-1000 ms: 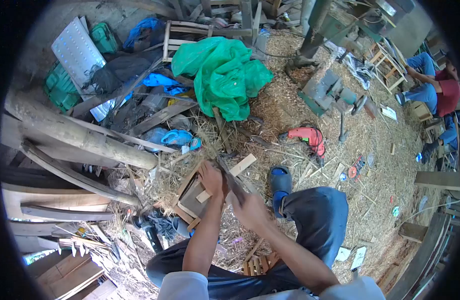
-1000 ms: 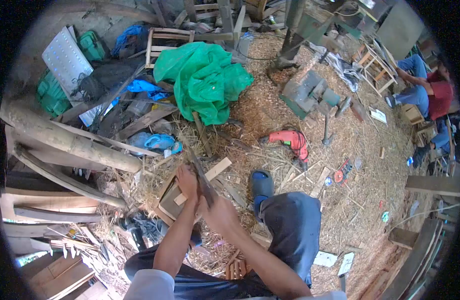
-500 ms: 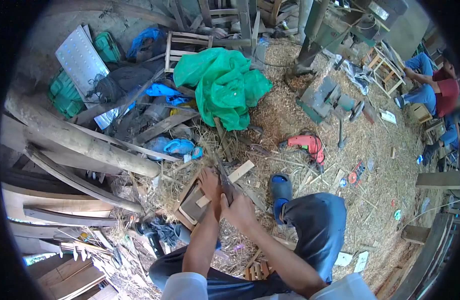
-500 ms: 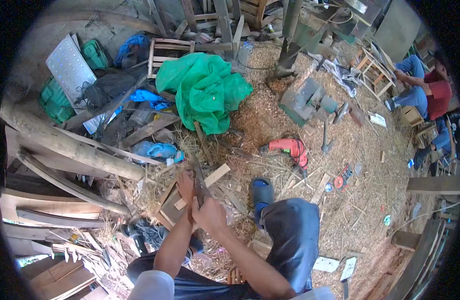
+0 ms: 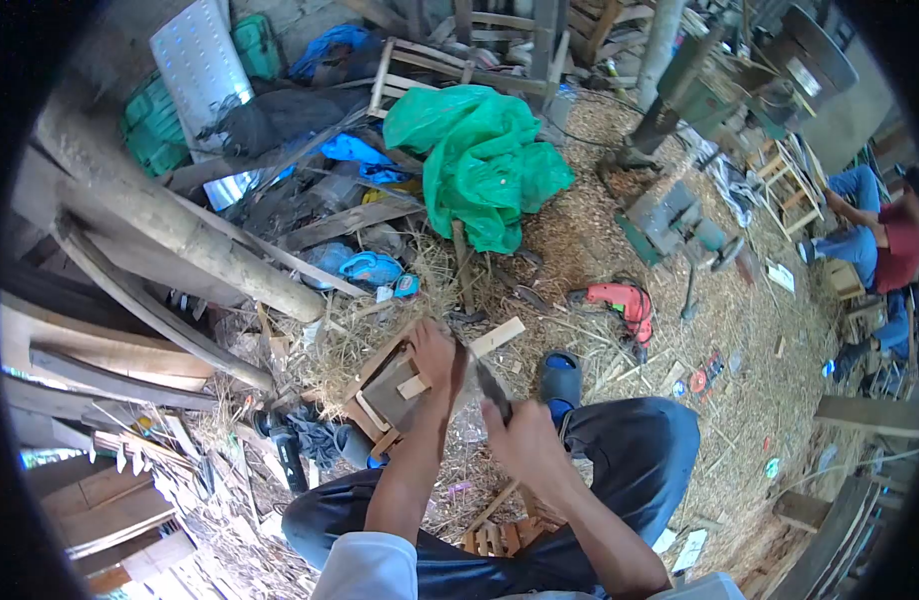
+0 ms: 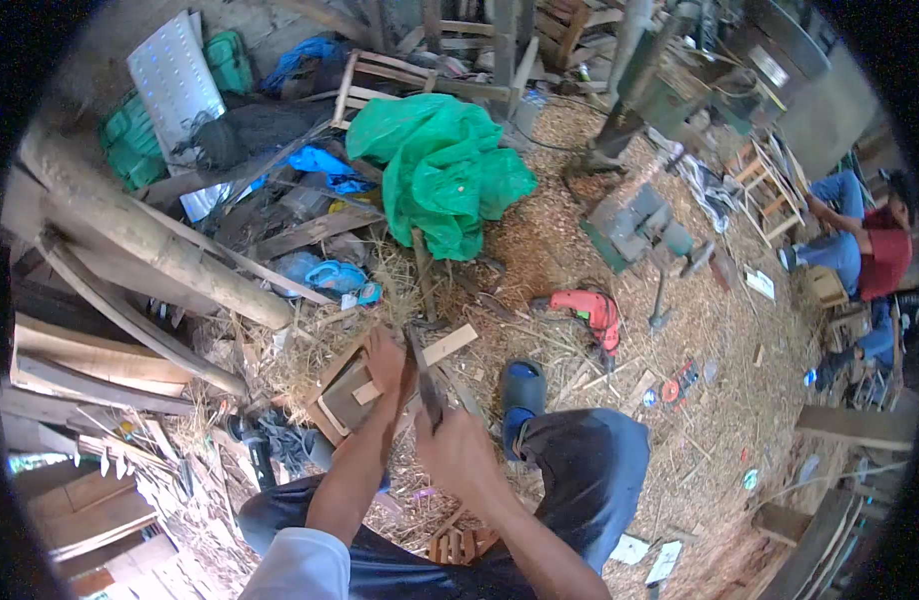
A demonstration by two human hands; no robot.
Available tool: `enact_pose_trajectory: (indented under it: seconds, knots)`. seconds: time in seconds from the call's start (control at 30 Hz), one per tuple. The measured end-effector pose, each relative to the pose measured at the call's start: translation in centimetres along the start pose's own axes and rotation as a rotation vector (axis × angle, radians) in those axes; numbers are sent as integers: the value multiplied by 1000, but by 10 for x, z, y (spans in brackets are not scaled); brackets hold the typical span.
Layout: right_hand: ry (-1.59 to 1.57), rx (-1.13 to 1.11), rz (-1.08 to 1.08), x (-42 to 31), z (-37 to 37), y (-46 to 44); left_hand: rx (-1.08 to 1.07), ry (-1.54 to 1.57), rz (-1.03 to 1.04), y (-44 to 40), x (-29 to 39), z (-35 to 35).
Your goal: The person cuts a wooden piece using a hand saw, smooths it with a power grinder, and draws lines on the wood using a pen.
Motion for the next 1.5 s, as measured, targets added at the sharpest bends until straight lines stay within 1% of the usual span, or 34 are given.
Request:
enact_pose_trajectory:
  seconds: [0.03,0.07,0.13,0.2,0.23,0.27,0.3,0.33,0.4,0.43,0.5,0.53,0.6,0.67,0.7,0.77,0.8,0.83,0.9,0.93,0.97,1.0,1.03,1.07,1.1,1.13,1.17,1.2,1.23,1.27,1.3,1.33,1.4,1.5]
  knots:
    - [13,-18,-2,10,14,-17,52,26,35,7,-1,0]
    - [26,3,61,25,29,-33,-203,-22,-40,2,11,-13]
    - [47,33,89,38,42,-54,-164,-21,-29,0,8,-16]
    - [68,142,-23,46,42,-53,-135,-25,-22,0,11,-8]
    - [76,138,-35,66,51,-45,-125,-20,-32,-1,10,-11]
    - [2,130,-115,91,56,-35,-170,8,-56,-2,10,-10]
    - [-70,114,-193,104,56,-30,-217,36,-87,-2,8,-7]
    - [-57,93,-204,106,56,-30,-208,38,-113,0,5,-2]
    - [-103,20,31,122,70,-25,-144,28,-91,4,-3,4]
    - [-87,2,31,104,64,-21,-145,29,-115,5,-6,4]
    - [114,79,-6,52,30,-13,-49,23,-70,3,2,0]
    - [90,27,8,17,15,-3,-66,42,-93,3,-3,9]
    - [128,-2,16,-13,4,12,-106,38,-104,3,-6,8]
    - [168,-6,43,-16,9,7,-149,43,-108,0,-5,11]
    - [177,-9,44,-19,16,0,-94,51,-54,-4,-2,5]
    - [232,51,-44,-32,25,-8,-63,66,-9,4,3,-14]
    - [291,142,-101,-29,20,-15,-151,96,-28,4,9,-24]
    - [299,163,-108,-28,0,-19,-224,122,-38,-3,15,-31]
    - [-6,-71,264,1,-22,-29,-190,114,-16,0,4,-14]
    - [-20,-54,163,18,-21,-37,-167,65,-16,0,-2,5]
    - [-10,-50,157,16,-19,-36,-156,17,-27,3,-4,15]
    - [122,-15,113,9,-14,-34,-264,116,-72,2,11,-28]
    - [247,15,71,2,-7,-32,-268,115,-83,5,12,-23]
    - [212,-42,70,-19,-1,-32,-232,117,-94,8,8,-19]
    - [211,-55,67,-4,18,-45,-190,117,-103,6,3,-17]
    - [197,67,-110,16,36,-67,-277,109,-94,5,5,-21]
    - [172,198,-293,24,50,-81,-271,101,-93,7,3,-14]
    - [306,245,-275,20,62,-83,-297,85,-103,-3,4,-15]
    - [302,247,-295,15,63,-90,-328,82,-124,-11,6,-15]
    - [216,202,-210,28,54,-86,-348,31,-30,0,12,-18]
    - [113,172,-135,29,45,-82,-350,40,-9,3,21,-11]
    - [71,139,-55,25,34,-69,-285,25,-42,-2,15,-6]
    - [69,185,-164,90,50,-60,-137,18,-85,-2,6,-4]
    - [-62,170,-235,131,76,-26,-126,102,-121,0,0,-4]
Point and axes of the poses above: each hand's wrist, its own y-axis away from the middle knuckle, its own z-axis out of the palm, x = y × z, the point moved 6 cm from there along -y, towards the middle knuckle, and after that the axes turned 3 degrees about -z, right-handed, at the moved point
